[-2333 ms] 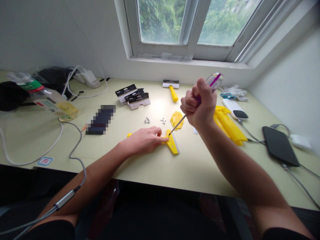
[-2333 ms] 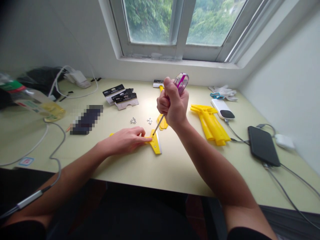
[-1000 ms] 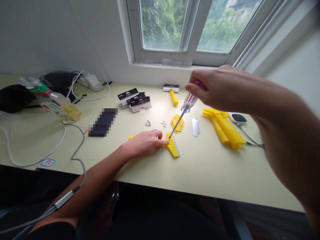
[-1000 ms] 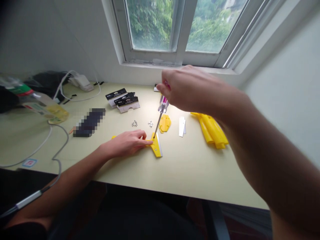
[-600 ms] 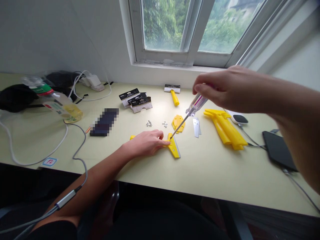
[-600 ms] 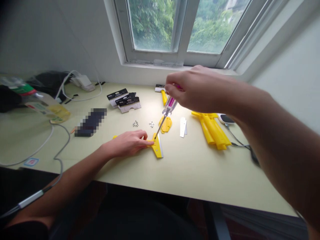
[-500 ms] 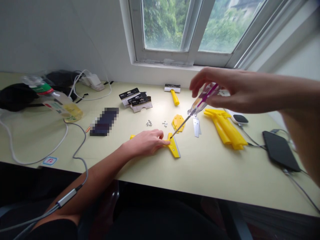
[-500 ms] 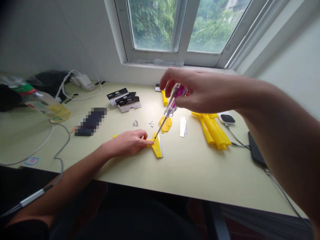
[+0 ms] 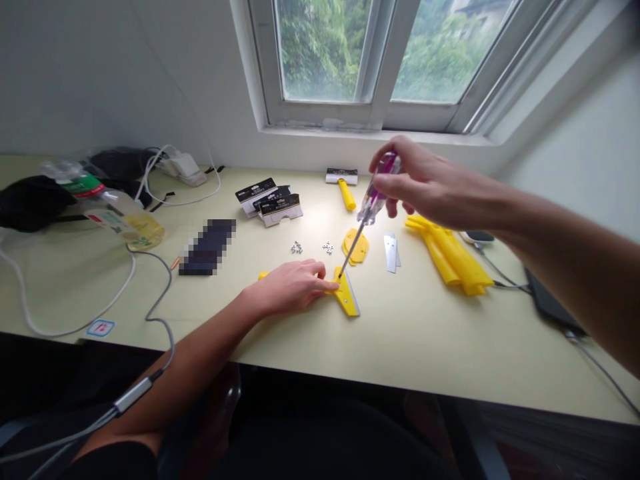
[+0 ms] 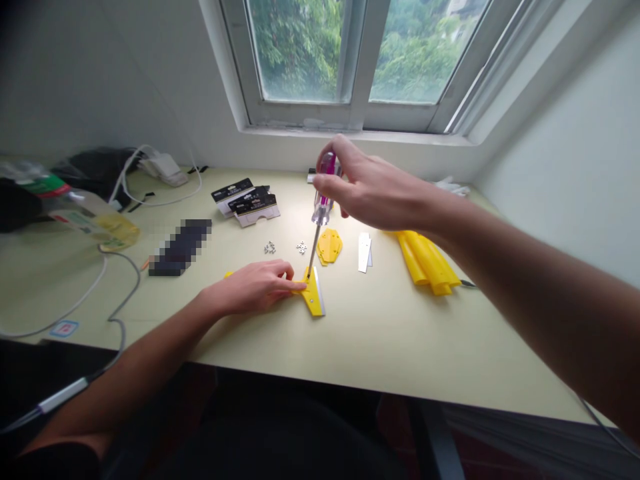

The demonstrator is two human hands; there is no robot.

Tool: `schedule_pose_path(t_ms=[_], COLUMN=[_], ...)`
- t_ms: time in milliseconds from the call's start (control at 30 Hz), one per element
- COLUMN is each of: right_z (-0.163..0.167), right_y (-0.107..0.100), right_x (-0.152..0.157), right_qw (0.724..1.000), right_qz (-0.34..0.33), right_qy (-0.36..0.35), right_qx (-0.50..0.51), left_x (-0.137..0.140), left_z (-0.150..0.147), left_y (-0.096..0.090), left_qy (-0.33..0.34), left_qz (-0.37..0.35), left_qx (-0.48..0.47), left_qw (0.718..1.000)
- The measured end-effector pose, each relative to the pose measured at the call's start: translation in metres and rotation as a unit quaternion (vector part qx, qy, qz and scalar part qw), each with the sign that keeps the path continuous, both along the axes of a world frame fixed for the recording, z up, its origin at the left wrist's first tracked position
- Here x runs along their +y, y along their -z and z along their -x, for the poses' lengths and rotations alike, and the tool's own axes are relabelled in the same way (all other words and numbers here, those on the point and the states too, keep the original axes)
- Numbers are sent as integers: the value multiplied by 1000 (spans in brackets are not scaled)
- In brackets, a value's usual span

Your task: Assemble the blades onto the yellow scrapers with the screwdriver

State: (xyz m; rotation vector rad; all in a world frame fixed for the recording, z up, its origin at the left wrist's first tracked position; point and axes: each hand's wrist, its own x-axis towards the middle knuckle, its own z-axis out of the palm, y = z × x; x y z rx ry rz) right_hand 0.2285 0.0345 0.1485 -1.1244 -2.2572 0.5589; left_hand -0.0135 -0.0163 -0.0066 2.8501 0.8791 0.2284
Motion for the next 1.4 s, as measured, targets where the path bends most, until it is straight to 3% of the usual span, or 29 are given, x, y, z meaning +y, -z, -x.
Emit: schedule_pose_path(t_ms=[133, 200, 333, 400, 533, 633, 767, 867, 967, 1067, 1167, 1233, 1300, 1400], right_z=[-1, -7, -18, -19, -16, -18, -20, -10, 7, 18, 18, 14, 8, 1], right_y=[-12, -22, -32, -28, -14, -14, -16, -6, 10, 17, 8, -3, -14, -29], right_x=[-5, -6, -5, -4, 0, 1, -2, -4, -2, 0, 2, 4, 5, 4], right_qw=[981, 975, 985, 989, 977, 973, 996, 990, 956, 933, 967, 994, 996, 983], right_qz=[-132, -126, -27, -40, -130, -119, 29, 84, 110, 121, 104, 38, -29, -37], right_qy=[82, 60, -26, 2, 79, 55, -61, -39, 4, 28, 27, 41, 72, 83], right_qx=[-118, -172, -167, -140, -152, -189, -64, 108, 273, 336, 232, 93, -45, -159], left_x=[0, 0, -1, -1, 0, 0, 0, 0, 3, 8, 15, 21, 26, 32], left_z=[-1, -1, -1, -1, -1, -1, 0, -1, -3, -6, -9, -12, -14, -16], left_y=[-1, -1, -1, -1, -1, -1, -1, -2, -4, -7, -11, -14, -16, -18], left_qy=[-3, -2, -3, -4, -8, -5, -7, -13, -11, -10, -23, -21, -27, -68], left_qz=[6, 10, 10, 9, 12, 17, 27, 45, 79, 141, 212, 240, 255, 291], left_qx=[3, 0, 2, 7, 10, 10, 6, 5, -17, -46, -59, -56, -43, -23], left_qw=[1000, 1000, 1000, 1000, 1000, 1000, 1000, 999, 997, 989, 975, 969, 966, 954])
